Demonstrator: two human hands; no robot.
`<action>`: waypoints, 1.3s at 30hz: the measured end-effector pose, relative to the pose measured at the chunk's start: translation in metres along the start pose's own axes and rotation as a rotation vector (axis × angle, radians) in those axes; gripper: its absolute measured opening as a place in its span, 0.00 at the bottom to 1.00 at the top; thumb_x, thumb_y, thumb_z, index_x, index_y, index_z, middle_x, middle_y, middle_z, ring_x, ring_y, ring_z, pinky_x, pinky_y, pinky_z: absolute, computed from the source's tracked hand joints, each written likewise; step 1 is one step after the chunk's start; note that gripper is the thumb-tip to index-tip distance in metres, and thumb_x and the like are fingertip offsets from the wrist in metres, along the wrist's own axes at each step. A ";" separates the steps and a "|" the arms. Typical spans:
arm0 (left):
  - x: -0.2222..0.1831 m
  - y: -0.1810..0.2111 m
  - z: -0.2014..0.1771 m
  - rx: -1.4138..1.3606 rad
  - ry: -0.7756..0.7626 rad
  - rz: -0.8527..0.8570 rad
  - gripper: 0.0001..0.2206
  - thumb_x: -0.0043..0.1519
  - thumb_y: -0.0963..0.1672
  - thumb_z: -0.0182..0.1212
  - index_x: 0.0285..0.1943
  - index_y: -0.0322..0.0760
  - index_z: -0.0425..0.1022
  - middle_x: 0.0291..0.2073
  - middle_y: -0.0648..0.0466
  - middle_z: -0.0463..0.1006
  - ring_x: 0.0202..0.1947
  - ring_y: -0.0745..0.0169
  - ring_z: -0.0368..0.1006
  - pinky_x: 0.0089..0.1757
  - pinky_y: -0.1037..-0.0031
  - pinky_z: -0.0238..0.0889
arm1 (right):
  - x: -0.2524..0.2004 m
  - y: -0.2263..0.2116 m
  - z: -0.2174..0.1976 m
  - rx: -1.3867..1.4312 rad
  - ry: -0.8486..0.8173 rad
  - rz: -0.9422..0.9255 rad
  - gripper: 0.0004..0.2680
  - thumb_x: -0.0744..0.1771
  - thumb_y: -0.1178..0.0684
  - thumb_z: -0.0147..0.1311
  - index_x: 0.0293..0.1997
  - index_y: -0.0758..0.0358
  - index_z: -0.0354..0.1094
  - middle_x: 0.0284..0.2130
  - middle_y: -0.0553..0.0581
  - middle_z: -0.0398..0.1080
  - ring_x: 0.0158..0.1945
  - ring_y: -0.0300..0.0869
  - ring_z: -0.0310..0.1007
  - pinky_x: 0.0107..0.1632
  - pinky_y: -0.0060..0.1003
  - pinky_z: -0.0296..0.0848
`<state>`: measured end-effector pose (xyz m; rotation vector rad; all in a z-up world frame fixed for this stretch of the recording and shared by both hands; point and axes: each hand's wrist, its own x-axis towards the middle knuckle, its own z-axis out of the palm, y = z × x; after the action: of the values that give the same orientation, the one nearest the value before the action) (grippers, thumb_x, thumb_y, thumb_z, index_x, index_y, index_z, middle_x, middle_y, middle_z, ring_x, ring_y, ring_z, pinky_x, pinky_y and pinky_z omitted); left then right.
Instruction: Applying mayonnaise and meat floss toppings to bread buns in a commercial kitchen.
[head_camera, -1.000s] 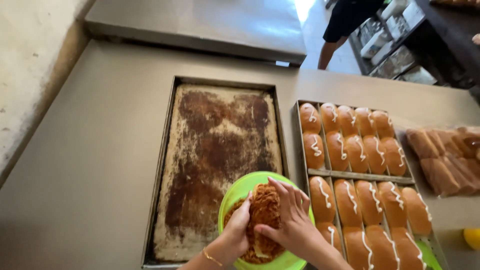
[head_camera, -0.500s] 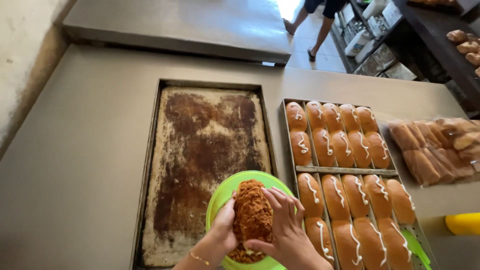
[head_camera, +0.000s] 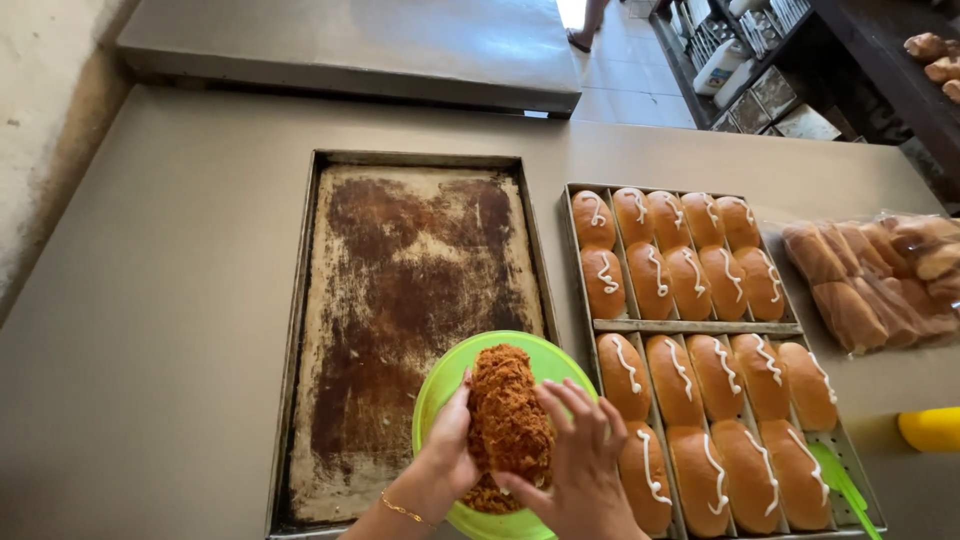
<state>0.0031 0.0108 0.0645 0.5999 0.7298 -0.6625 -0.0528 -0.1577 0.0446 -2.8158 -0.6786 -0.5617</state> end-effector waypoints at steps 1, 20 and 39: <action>-0.004 0.002 0.002 0.006 0.000 -0.002 0.28 0.72 0.55 0.34 0.67 0.37 0.72 0.59 0.38 0.78 0.58 0.46 0.72 0.56 0.51 0.65 | -0.004 0.004 0.001 0.010 0.011 0.035 0.38 0.62 0.24 0.55 0.72 0.63 0.46 0.67 0.59 0.51 0.73 0.50 0.43 0.71 0.51 0.35; -0.003 0.009 -0.002 -0.030 0.048 -0.018 0.23 0.73 0.51 0.39 0.65 0.32 0.70 0.57 0.37 0.75 0.57 0.44 0.70 0.58 0.51 0.66 | 0.006 0.013 -0.006 0.229 -0.032 0.119 0.40 0.62 0.21 0.47 0.75 0.61 0.38 0.65 0.65 0.50 0.68 0.55 0.46 0.68 0.54 0.43; 0.029 -0.001 -0.031 -0.034 -0.120 -0.056 0.23 0.73 0.51 0.37 0.66 0.34 0.71 0.55 0.40 0.78 0.49 0.50 0.74 0.50 0.58 0.71 | -0.004 0.021 0.002 0.423 -0.051 0.301 0.37 0.64 0.21 0.39 0.75 0.56 0.37 0.68 0.61 0.48 0.72 0.54 0.43 0.68 0.53 0.41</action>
<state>0.0057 0.0221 0.0235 0.5057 0.6468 -0.7306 -0.0458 -0.1772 0.0386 -2.4703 -0.3211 -0.2563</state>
